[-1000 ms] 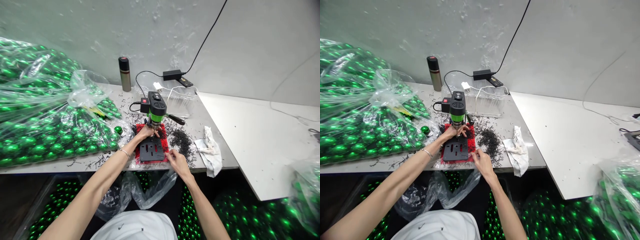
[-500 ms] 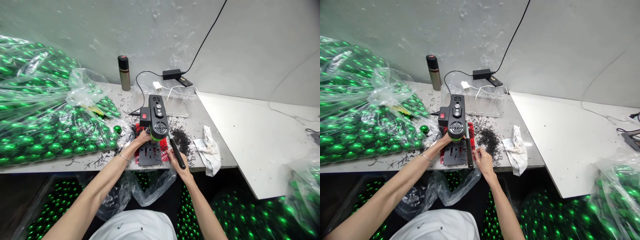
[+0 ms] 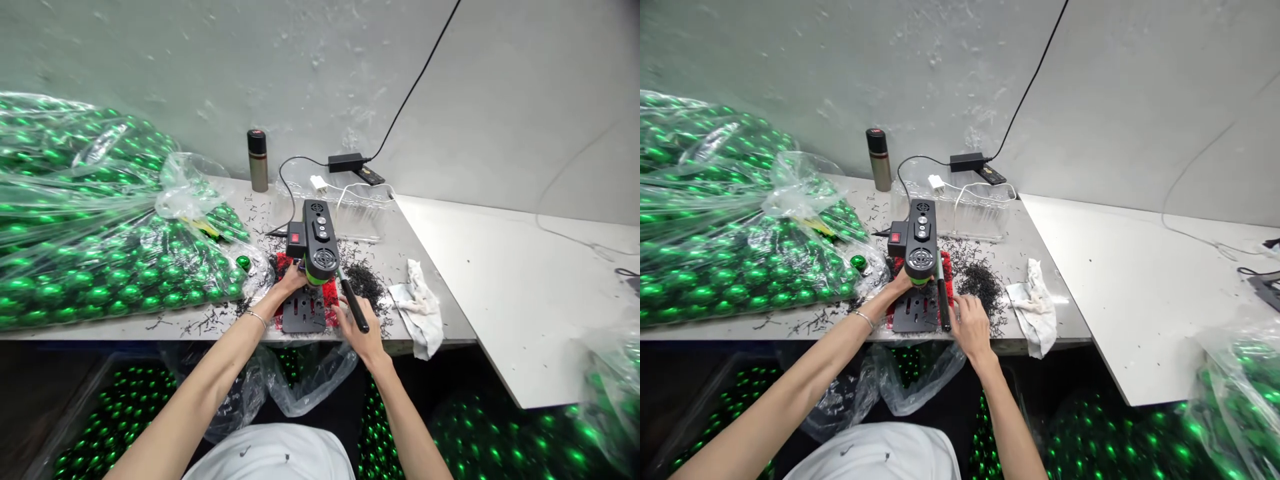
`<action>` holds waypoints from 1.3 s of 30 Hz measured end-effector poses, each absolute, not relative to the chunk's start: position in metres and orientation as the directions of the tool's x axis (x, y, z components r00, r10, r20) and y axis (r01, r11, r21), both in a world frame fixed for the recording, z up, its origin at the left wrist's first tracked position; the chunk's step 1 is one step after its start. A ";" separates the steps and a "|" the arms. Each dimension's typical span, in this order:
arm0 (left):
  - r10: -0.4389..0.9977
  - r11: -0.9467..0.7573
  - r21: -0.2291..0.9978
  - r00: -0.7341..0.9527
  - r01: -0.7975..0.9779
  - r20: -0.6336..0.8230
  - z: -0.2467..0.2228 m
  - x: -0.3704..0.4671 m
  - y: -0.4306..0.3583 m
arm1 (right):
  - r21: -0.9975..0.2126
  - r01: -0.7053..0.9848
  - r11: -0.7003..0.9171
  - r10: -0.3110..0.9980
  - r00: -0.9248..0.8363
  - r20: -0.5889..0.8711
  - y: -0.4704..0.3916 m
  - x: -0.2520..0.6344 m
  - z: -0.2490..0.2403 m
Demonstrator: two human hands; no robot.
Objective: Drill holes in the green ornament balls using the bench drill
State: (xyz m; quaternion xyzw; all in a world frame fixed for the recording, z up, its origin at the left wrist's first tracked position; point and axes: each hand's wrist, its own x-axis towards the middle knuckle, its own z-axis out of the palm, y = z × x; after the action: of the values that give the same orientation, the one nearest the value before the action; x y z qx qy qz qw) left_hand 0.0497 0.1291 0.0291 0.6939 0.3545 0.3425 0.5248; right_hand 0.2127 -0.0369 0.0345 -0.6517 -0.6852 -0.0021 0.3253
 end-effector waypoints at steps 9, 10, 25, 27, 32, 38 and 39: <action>0.875 -0.460 0.775 0.368 0.433 0.314 0.026 -0.007 0.087 | -0.314 0.855 0.413 0.806 -0.182 0.564 -0.054 0.170 0.011; 0.865 -0.496 0.719 0.351 0.486 0.359 0.020 -0.018 0.075 | -0.320 0.854 0.411 0.800 -0.169 0.576 -0.056 0.169 0.008; 0.843 -0.537 0.481 0.439 0.693 0.310 -0.012 -0.039 0.026 | -0.354 0.817 0.455 0.774 -0.166 0.612 -0.068 0.176 -0.011; 0.838 -0.546 0.491 0.451 0.679 0.308 -0.010 -0.041 0.028 | -0.363 0.815 0.453 0.780 -0.165 0.604 -0.066 0.177 -0.009; 0.810 -0.587 0.509 0.459 0.630 0.365 -0.007 -0.059 0.027 | -0.366 0.840 0.401 0.810 -0.137 0.570 -0.053 0.199 0.000; 0.796 -0.605 0.509 0.459 0.612 0.394 -0.004 -0.082 0.017 | -0.326 0.925 0.193 0.872 -0.009 0.490 -0.049 0.230 0.000; 0.797 -0.605 0.513 0.464 0.609 0.387 -0.002 -0.082 0.017 | -0.335 0.925 0.182 0.875 0.003 0.484 -0.050 0.230 -0.001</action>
State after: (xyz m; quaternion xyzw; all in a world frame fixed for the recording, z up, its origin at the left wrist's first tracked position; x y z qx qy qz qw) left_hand -0.0824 0.0170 -0.0024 0.8419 0.4174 0.3059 0.1533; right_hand 0.2301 -0.0503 -0.0007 -0.6384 -0.7048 -0.0403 0.3066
